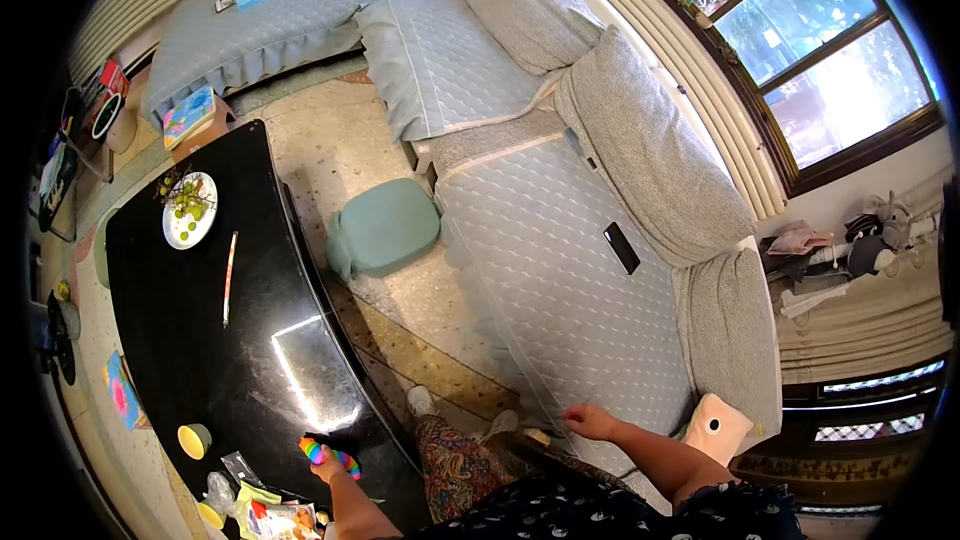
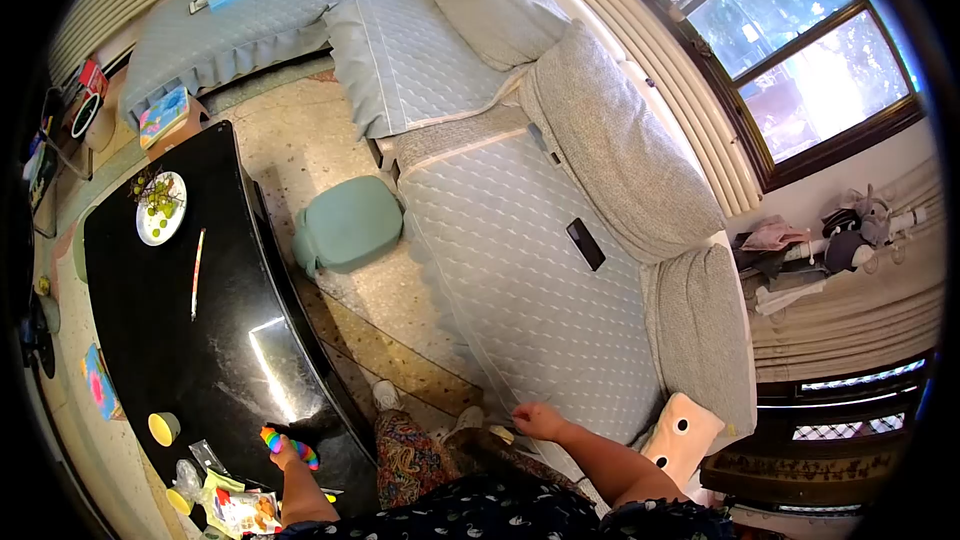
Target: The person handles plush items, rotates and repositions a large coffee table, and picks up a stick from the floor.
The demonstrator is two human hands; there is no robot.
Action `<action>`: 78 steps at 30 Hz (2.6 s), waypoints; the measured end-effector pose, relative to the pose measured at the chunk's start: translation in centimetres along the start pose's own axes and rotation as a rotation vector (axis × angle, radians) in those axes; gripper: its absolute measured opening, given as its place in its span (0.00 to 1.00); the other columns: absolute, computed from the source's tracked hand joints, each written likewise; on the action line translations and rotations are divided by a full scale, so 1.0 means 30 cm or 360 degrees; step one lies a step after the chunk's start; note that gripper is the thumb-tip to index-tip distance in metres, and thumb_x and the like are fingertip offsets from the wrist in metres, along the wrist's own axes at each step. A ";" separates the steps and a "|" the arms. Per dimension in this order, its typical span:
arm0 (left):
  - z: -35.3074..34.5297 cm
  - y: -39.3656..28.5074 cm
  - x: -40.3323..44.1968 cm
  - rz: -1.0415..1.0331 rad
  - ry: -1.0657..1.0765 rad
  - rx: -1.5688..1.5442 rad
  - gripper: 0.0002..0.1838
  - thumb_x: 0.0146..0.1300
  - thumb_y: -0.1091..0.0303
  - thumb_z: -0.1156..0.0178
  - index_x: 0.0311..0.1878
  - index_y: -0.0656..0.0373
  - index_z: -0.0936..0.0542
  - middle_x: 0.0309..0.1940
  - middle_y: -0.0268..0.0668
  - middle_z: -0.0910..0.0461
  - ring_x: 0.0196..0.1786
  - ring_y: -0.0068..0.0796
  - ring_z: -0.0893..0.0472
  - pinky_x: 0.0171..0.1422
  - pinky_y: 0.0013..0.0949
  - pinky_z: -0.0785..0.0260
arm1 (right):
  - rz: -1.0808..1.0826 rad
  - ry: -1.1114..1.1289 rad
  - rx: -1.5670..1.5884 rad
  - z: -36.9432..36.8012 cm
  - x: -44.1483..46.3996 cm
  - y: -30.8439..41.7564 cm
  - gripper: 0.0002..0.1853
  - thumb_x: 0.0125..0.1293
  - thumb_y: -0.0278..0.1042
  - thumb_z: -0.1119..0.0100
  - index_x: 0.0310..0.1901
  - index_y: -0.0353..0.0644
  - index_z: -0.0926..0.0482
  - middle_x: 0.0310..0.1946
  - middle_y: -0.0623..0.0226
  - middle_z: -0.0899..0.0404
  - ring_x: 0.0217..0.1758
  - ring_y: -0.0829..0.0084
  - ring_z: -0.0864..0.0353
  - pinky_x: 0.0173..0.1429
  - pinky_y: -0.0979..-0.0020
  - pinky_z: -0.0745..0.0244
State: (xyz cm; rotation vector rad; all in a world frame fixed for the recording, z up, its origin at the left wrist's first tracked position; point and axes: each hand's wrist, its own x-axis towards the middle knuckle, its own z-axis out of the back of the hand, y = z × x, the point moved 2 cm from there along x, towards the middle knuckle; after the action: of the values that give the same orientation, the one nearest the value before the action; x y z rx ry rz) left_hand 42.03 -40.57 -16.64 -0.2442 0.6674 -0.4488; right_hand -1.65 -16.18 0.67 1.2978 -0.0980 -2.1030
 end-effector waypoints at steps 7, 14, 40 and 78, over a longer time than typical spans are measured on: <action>0.023 -0.045 -0.034 0.0169 0.0069 -0.0045 0.37 0.35 0.51 0.39 0.45 0.65 0.39 0.41 0.48 0.33 0.41 0.42 0.30 0.46 0.36 0.38 | -0.0117 0.0002 0.0133 0.018 -0.013 0.018 0.13 0.51 0.35 0.52 0.38 0.41 0.29 0.31 0.62 0.27 0.35 0.72 0.28 0.39 0.75 0.34; -0.003 -0.036 0.006 0.0273 -0.0090 0.0191 0.34 0.38 0.51 0.42 0.45 0.65 0.39 0.41 0.51 0.33 0.44 0.45 0.31 0.48 0.38 0.39 | -0.0144 0.0078 0.0289 0.008 0.012 -0.001 0.15 0.50 0.36 0.52 0.39 0.39 0.30 0.32 0.58 0.27 0.36 0.67 0.28 0.41 0.72 0.34; -0.009 -0.481 -0.284 -0.0775 0.0449 0.0215 0.13 0.43 0.63 0.48 0.30 0.62 0.27 0.26 0.44 0.26 0.33 0.37 0.27 0.38 0.31 0.36 | -0.0132 -0.0166 0.0329 0.185 0.070 -0.247 0.16 0.47 0.36 0.50 0.37 0.37 0.29 0.26 0.63 0.27 0.30 0.72 0.28 0.34 0.74 0.33; -0.615 -0.866 -0.545 -0.0926 0.1110 0.1240 0.23 0.46 0.54 0.49 0.47 0.48 0.34 0.55 0.37 0.52 0.59 0.40 0.55 0.56 0.47 0.56 | 0.0816 0.0396 -0.1026 -0.004 2.007 1.280 0.24 0.45 0.37 0.47 0.47 0.45 0.37 0.50 0.56 0.45 0.53 0.59 0.45 0.54 0.69 0.46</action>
State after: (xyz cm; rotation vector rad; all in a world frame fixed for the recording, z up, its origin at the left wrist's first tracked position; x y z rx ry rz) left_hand 10.45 -56.98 -12.58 0.5030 1.0416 -1.3451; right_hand -0.40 -80.15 -31.07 0.9867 0.3018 -1.3605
